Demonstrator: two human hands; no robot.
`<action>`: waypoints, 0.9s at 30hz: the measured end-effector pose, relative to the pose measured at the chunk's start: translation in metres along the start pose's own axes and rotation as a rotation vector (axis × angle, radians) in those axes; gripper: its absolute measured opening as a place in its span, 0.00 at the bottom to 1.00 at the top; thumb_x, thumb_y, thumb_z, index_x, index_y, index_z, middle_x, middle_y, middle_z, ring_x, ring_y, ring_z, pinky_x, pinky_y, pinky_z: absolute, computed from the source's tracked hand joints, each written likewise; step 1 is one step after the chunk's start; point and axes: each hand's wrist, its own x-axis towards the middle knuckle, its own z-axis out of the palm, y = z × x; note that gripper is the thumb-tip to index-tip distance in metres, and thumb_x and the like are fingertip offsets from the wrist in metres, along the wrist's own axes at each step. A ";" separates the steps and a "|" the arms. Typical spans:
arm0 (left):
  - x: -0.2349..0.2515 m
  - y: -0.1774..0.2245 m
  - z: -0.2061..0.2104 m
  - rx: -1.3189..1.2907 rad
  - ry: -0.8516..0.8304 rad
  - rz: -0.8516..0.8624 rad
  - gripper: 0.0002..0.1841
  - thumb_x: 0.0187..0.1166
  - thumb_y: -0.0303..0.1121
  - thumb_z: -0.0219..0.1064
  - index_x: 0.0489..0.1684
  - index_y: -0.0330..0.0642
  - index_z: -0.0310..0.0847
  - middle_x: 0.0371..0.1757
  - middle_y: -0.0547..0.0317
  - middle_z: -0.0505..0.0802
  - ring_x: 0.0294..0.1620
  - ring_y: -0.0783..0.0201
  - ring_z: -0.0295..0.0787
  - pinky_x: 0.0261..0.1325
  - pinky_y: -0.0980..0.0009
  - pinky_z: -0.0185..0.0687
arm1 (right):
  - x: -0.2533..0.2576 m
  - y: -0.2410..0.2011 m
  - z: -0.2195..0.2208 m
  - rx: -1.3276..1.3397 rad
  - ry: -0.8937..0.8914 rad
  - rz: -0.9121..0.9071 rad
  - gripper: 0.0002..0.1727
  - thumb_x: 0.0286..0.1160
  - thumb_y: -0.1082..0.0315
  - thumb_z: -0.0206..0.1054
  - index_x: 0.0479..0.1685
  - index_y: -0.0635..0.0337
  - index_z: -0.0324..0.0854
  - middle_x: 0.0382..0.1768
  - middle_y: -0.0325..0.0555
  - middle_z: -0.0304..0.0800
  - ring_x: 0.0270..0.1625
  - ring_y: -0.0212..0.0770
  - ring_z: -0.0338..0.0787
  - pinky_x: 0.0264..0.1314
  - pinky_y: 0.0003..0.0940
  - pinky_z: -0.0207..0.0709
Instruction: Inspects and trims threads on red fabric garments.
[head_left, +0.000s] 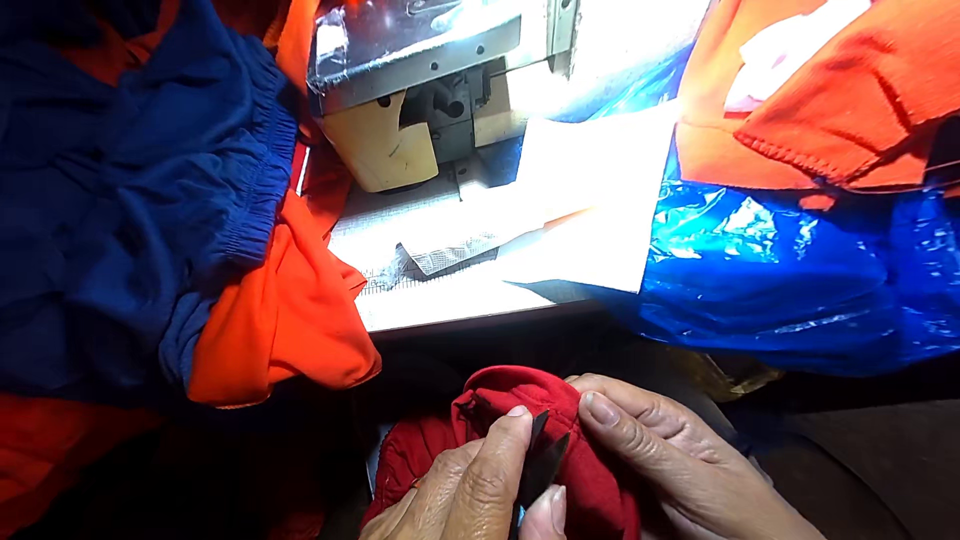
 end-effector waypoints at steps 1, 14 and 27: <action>0.000 0.001 -0.001 0.021 -0.012 0.004 0.15 0.80 0.31 0.65 0.52 0.26 0.90 0.42 0.45 0.97 0.43 0.73 0.91 0.49 0.84 0.81 | 0.000 -0.001 0.000 0.005 0.006 0.008 0.17 0.91 0.67 0.52 0.41 0.52 0.89 0.34 0.32 0.92 0.40 0.23 0.91 0.47 0.20 0.86; 0.001 0.008 -0.007 0.149 -0.081 0.011 0.16 0.80 0.33 0.66 0.53 0.27 0.91 0.40 0.46 0.97 0.37 0.70 0.89 0.43 0.82 0.79 | -0.001 0.002 -0.005 -0.111 -0.025 -0.082 0.16 0.91 0.60 0.55 0.42 0.50 0.89 0.32 0.29 0.89 0.38 0.19 0.88 0.43 0.15 0.83; -0.004 0.004 0.012 -0.042 0.102 0.038 0.11 0.83 0.30 0.62 0.46 0.30 0.87 0.37 0.50 0.94 0.41 0.77 0.89 0.46 0.87 0.80 | -0.006 0.000 0.001 -0.109 -0.108 -0.170 0.05 0.81 0.60 0.68 0.48 0.46 0.87 0.44 0.23 0.92 0.48 0.17 0.89 0.53 0.18 0.85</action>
